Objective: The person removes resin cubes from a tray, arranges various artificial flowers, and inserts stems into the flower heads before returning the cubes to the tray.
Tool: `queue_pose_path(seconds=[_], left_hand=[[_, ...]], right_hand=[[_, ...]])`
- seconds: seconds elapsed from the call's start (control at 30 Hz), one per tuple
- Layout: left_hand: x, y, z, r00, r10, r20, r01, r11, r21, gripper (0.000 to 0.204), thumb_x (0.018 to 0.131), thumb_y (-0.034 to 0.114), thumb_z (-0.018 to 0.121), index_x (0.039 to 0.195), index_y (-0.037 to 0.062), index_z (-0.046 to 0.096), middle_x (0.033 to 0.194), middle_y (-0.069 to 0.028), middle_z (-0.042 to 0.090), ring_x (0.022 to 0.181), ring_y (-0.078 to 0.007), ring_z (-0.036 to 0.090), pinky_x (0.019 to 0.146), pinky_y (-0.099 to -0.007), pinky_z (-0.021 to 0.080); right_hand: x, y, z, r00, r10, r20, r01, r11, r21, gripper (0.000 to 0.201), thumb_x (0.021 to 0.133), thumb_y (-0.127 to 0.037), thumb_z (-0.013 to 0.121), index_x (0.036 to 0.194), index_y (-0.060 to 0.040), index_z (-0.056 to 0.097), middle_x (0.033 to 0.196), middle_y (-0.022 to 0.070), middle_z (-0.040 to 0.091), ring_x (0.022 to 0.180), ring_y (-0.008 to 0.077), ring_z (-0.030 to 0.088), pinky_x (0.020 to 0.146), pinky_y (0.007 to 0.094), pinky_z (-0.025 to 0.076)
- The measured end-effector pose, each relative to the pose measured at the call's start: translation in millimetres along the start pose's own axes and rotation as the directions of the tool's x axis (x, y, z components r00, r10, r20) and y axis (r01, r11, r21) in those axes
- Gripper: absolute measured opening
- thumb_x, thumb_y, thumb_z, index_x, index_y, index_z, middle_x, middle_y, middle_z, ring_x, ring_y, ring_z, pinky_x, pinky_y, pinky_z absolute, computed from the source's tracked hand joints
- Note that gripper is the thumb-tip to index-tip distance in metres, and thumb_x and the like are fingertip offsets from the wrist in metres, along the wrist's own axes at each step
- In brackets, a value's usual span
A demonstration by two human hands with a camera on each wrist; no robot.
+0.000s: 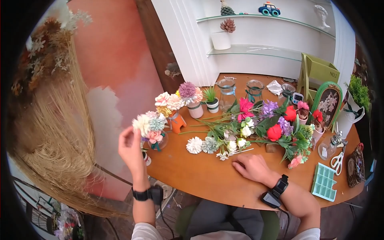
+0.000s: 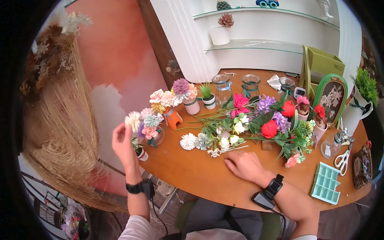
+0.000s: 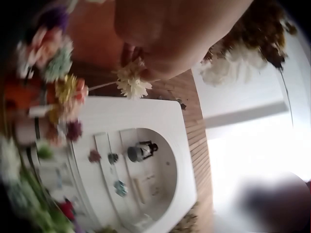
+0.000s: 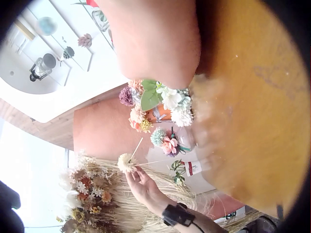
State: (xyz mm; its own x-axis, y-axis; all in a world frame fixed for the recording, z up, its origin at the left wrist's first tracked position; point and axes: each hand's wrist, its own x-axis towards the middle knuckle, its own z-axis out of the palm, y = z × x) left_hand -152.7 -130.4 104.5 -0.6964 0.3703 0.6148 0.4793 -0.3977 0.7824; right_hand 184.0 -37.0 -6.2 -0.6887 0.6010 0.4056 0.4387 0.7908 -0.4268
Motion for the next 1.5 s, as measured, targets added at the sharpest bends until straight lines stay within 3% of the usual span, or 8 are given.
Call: queue_pose_path(seconds=[0.2,0.5,0.6,0.83,0.93,1.0,1.2,1.5], left_hand=[[-133.4,-23.0,11.2,0.828,-0.351,0.437,0.480,0.846,-0.231,0.019,0.089,-0.006,0.066,0.107,-0.0024,0.062,0.105,-0.0072,0.065,0.099,-0.0131,0.063,0.089,-0.0266,0.051],[-174.9,-9.3,39.9,0.709,-0.438,0.553,0.650,0.709,-0.271,0.022,0.091,-0.005,0.065,0.112,-0.0040,0.060,0.117,-0.0118,0.059,0.101,-0.0156,0.063,0.089,-0.0264,0.052],[-169.7,-22.2,36.5,0.675,-0.322,0.664,0.464,0.885,-0.043,0.024,0.092,-0.005,0.063,0.116,-0.0044,0.058,0.110,-0.0091,0.063,0.101,-0.0171,0.063,0.089,-0.0283,0.052],[-150.4,-62.2,25.3,0.821,-0.398,0.410,0.495,0.853,-0.163,0.027,0.092,-0.006,0.062,0.118,-0.0061,0.055,0.109,-0.0099,0.064,0.100,-0.0145,0.063,0.086,-0.0275,0.053],[-145.3,-60.5,22.5,0.780,-0.466,0.417,0.550,0.829,-0.103,0.030,0.091,-0.005,0.064,0.119,-0.0053,0.055,0.116,-0.0107,0.059,0.105,-0.0158,0.061,0.088,-0.0281,0.053],[-146.2,-60.5,24.2,0.852,-0.272,0.447,0.253,0.962,0.102,0.036,0.089,-0.004,0.066,0.124,-0.0034,0.055,0.118,-0.0098,0.051,0.109,-0.0168,0.057,0.089,-0.0283,0.052],[-151.3,-61.5,17.9,0.815,-0.135,0.564,0.003,0.973,0.230,0.040,0.086,-0.009,0.067,0.124,-0.0020,0.059,0.114,-0.0059,0.044,0.098,-0.0120,0.055,0.083,-0.0237,0.050],[-154.1,-52.3,19.2,0.762,-0.252,0.597,0.223,0.967,0.123,0.043,0.085,-0.007,0.067,0.126,-0.0007,0.059,0.105,-0.0100,0.065,0.098,-0.0115,0.061,0.083,-0.0254,0.050]], right_hand=[[0.1,-24.5,-3.6,0.995,0.032,0.099,-0.068,0.920,0.385,0.036,0.091,-0.037,0.067,0.110,-0.0075,0.064,0.087,0.0077,0.068,0.068,0.0243,0.064,0.063,0.0361,0.052],[-2.8,-17.7,7.5,0.993,-0.062,0.104,0.021,0.935,0.354,0.018,0.094,-0.023,0.062,0.099,-0.0063,0.069,0.094,0.0120,0.069,0.082,0.0337,0.066,0.070,0.0425,0.053],[-3.1,-19.7,4.6,0.986,-0.078,0.148,0.022,0.938,0.345,0.018,0.094,-0.022,0.062,0.100,-0.0062,0.068,0.091,0.0118,0.068,0.081,0.0346,0.065,0.070,0.0433,0.052],[-3.1,-20.5,1.4,0.986,-0.083,0.143,0.052,0.977,0.206,0.015,0.092,-0.017,0.060,0.090,-0.0041,0.065,0.088,0.0131,0.065,0.081,0.0357,0.064,0.069,0.0448,0.052],[-1.2,-12.5,0.0,0.997,-0.037,0.074,0.029,0.993,0.114,0.013,0.088,-0.017,0.062,0.086,-0.0043,0.064,0.085,0.0121,0.064,0.082,0.0336,0.063,0.068,0.0442,0.052],[0.3,-3.2,-1.1,0.999,-0.006,-0.033,0.007,0.999,0.034,0.011,0.085,-0.016,0.066,0.083,-0.0054,0.064,0.083,0.0103,0.062,0.084,0.0311,0.062,0.070,0.0431,0.051],[1.4,3.2,-0.4,0.966,0.187,-0.180,-0.190,0.982,0.001,0.010,0.083,-0.013,0.069,0.082,-0.0049,0.063,0.086,0.0110,0.061,0.088,0.0312,0.061,0.072,0.0422,0.051],[-1.7,-3.6,2.0,0.984,0.164,-0.070,-0.166,0.986,-0.028,0.017,0.090,-0.021,0.062,0.094,-0.0053,0.066,0.082,0.0152,0.068,0.075,0.0355,0.066,0.065,0.0467,0.052]])
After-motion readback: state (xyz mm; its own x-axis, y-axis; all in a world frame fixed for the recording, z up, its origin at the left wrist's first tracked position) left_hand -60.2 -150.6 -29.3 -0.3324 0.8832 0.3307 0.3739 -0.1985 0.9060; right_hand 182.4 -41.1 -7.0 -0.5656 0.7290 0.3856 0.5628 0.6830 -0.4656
